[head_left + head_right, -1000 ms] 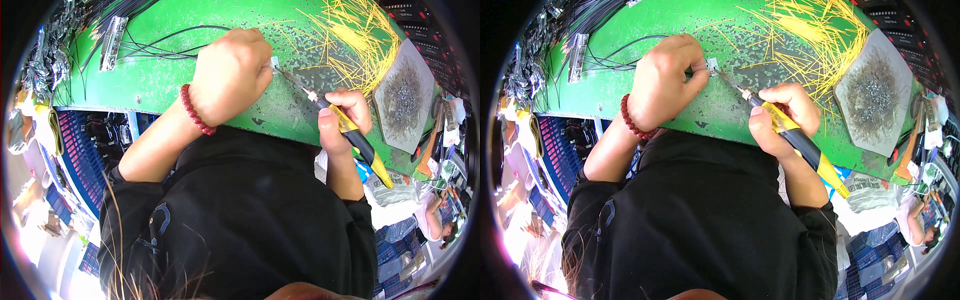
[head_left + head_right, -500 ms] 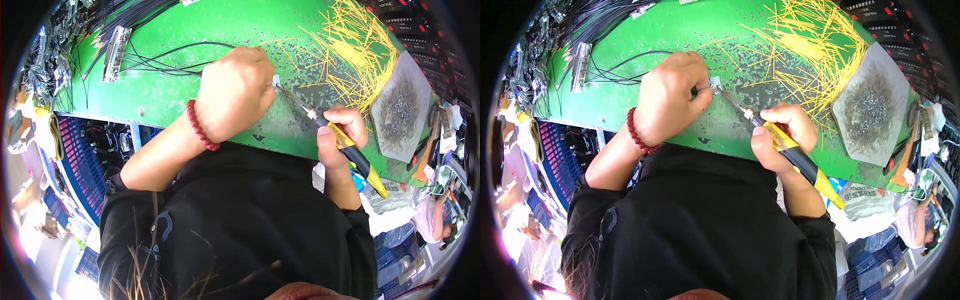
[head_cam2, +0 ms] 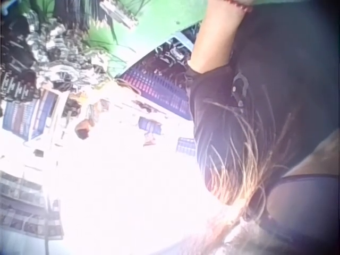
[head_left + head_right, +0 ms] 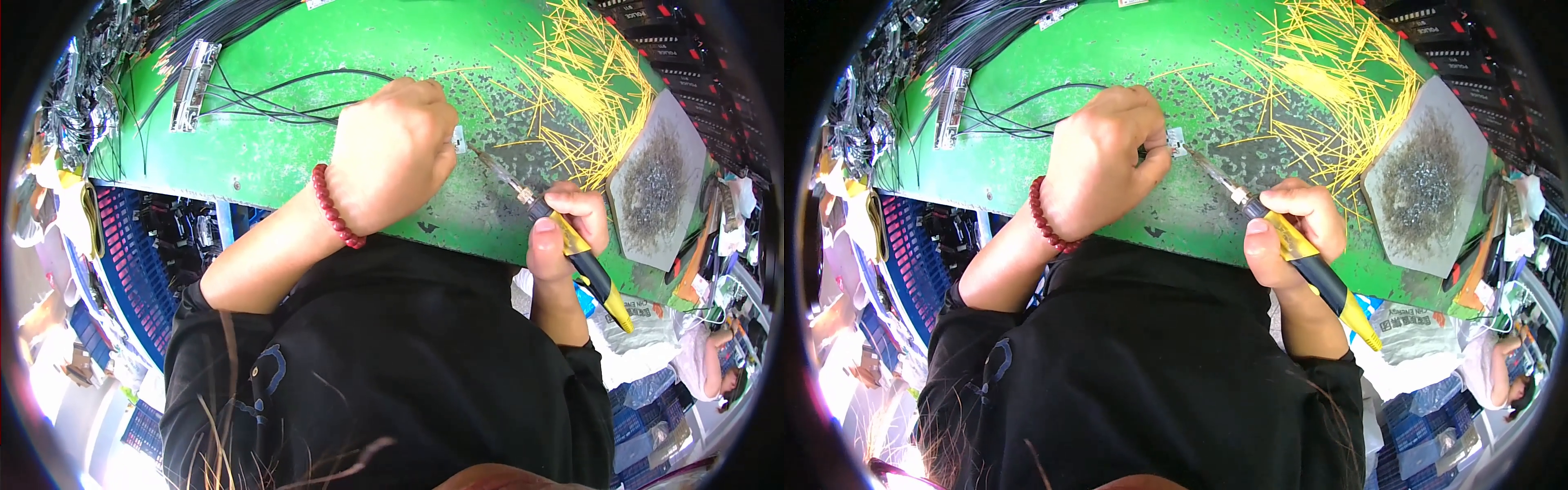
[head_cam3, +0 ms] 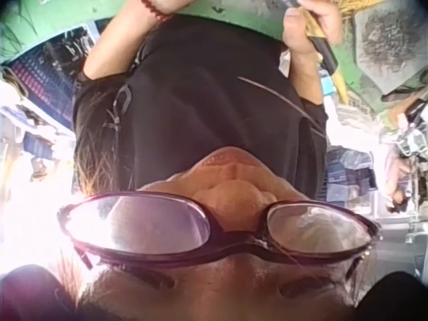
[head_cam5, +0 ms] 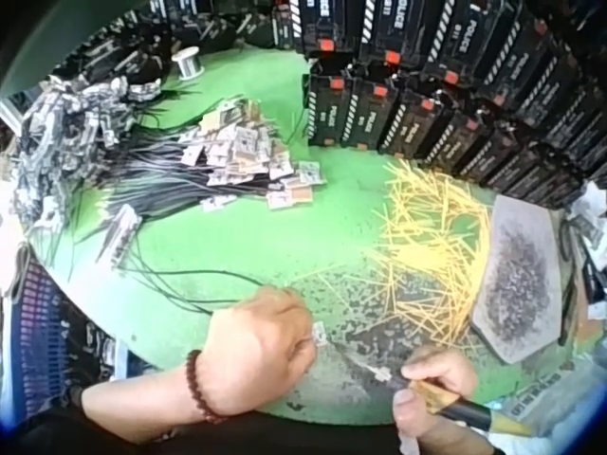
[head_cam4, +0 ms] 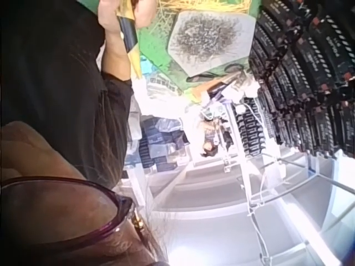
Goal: Soldering wires onto small electronic circuit boards at a factory workbench.
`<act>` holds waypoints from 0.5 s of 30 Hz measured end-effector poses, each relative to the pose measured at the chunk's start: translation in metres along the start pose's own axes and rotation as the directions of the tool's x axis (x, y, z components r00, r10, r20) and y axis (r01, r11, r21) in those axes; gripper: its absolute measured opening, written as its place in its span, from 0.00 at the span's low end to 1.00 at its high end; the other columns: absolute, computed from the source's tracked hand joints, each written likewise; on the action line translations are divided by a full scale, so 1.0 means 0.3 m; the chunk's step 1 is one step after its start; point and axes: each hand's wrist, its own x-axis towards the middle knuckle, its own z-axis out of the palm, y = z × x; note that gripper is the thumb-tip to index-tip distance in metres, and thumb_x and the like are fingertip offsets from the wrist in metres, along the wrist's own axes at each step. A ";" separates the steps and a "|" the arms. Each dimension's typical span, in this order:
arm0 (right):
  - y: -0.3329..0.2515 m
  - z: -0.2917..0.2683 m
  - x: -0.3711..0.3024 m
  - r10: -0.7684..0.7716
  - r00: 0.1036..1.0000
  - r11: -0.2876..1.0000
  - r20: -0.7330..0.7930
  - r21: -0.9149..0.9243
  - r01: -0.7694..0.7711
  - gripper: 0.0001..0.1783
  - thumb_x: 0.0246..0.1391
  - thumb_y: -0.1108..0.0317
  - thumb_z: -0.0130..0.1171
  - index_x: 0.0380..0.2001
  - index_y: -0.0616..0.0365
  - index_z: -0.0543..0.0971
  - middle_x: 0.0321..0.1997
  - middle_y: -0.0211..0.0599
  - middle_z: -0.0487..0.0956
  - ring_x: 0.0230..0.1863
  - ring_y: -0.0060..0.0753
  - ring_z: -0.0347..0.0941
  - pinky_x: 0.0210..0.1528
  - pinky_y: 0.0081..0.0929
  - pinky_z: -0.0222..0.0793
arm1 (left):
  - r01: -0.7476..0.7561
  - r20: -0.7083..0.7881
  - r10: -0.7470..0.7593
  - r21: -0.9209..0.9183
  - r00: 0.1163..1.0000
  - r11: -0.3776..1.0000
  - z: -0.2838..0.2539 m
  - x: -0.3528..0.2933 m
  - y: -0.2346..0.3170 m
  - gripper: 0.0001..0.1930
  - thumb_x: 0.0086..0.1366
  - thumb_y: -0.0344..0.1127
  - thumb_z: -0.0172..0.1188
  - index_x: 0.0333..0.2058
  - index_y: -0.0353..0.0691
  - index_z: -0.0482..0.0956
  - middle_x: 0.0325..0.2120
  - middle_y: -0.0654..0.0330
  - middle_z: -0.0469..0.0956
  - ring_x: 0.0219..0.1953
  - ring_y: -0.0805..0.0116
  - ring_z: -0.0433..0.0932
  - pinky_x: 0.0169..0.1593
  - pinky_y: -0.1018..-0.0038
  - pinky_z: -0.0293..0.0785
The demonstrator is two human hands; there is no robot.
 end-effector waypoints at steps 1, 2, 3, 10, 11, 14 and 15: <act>0.003 0.002 -0.001 0.002 0.999 1.000 -0.035 0.023 -0.001 0.17 0.46 0.64 0.65 0.32 0.65 0.72 0.24 0.36 0.71 0.22 0.21 0.62 0.24 0.20 0.58 | -0.003 -0.008 0.003 -0.004 1.000 1.000 0.002 -0.001 0.000 0.04 0.48 0.29 0.58 0.19 0.38 0.73 0.24 0.56 0.73 0.32 0.56 0.76 0.32 0.63 0.75; 0.000 0.001 0.000 0.000 0.999 1.000 -0.036 0.025 0.001 0.17 0.46 0.64 0.65 0.32 0.65 0.72 0.24 0.36 0.71 0.22 0.21 0.62 0.24 0.20 0.58 | -0.005 -0.009 0.005 -0.002 1.000 1.000 0.002 -0.001 0.001 0.04 0.48 0.29 0.58 0.19 0.38 0.73 0.24 0.56 0.73 0.32 0.56 0.76 0.32 0.63 0.75; -0.004 0.000 0.000 0.014 1.000 1.000 -0.025 0.017 -0.014 0.17 0.47 0.63 0.65 0.32 0.65 0.72 0.24 0.35 0.71 0.22 0.21 0.62 0.24 0.20 0.57 | 0.001 -0.006 -0.001 0.001 1.000 1.000 0.002 -0.001 0.002 0.04 0.48 0.29 0.58 0.19 0.38 0.73 0.24 0.56 0.74 0.32 0.56 0.76 0.32 0.63 0.75; -0.006 0.000 -0.002 0.043 0.998 0.999 -0.051 0.000 -0.043 0.19 0.48 0.60 0.66 0.32 0.64 0.71 0.23 0.34 0.70 0.22 0.20 0.61 0.23 0.19 0.54 | 0.020 -0.002 -0.020 0.000 1.000 1.000 -0.007 -0.001 0.007 0.05 0.46 0.26 0.61 0.20 0.38 0.73 0.26 0.57 0.76 0.31 0.55 0.76 0.33 0.64 0.74; 0.000 -0.004 -0.002 0.022 0.999 1.000 -0.041 -0.013 -0.023 0.19 0.48 0.60 0.66 0.32 0.63 0.71 0.23 0.34 0.70 0.22 0.20 0.60 0.23 0.19 0.54 | 0.013 -0.004 -0.013 0.007 1.000 1.000 -0.006 -0.001 0.006 0.05 0.46 0.26 0.61 0.20 0.38 0.73 0.26 0.57 0.76 0.31 0.55 0.76 0.33 0.64 0.74; -0.015 -0.011 -0.001 0.062 0.997 0.997 -0.034 -0.040 -0.064 0.18 0.48 0.60 0.65 0.32 0.63 0.71 0.23 0.34 0.70 0.21 0.20 0.60 0.23 0.20 0.54 | 0.017 0.005 -0.017 0.005 1.000 1.000 -0.007 -0.001 0.005 0.05 0.46 0.27 0.62 0.21 0.38 0.73 0.26 0.57 0.76 0.31 0.55 0.76 0.33 0.64 0.74; -0.014 -0.013 0.001 0.019 0.999 0.997 -0.030 -0.072 -0.021 0.17 0.48 0.61 0.65 0.32 0.62 0.71 0.23 0.34 0.70 0.20 0.20 0.60 0.22 0.20 0.55 | 0.022 0.018 -0.022 0.003 1.000 1.000 -0.007 -0.002 0.008 0.05 0.46 0.27 0.62 0.21 0.38 0.73 0.27 0.57 0.76 0.31 0.56 0.76 0.33 0.64 0.74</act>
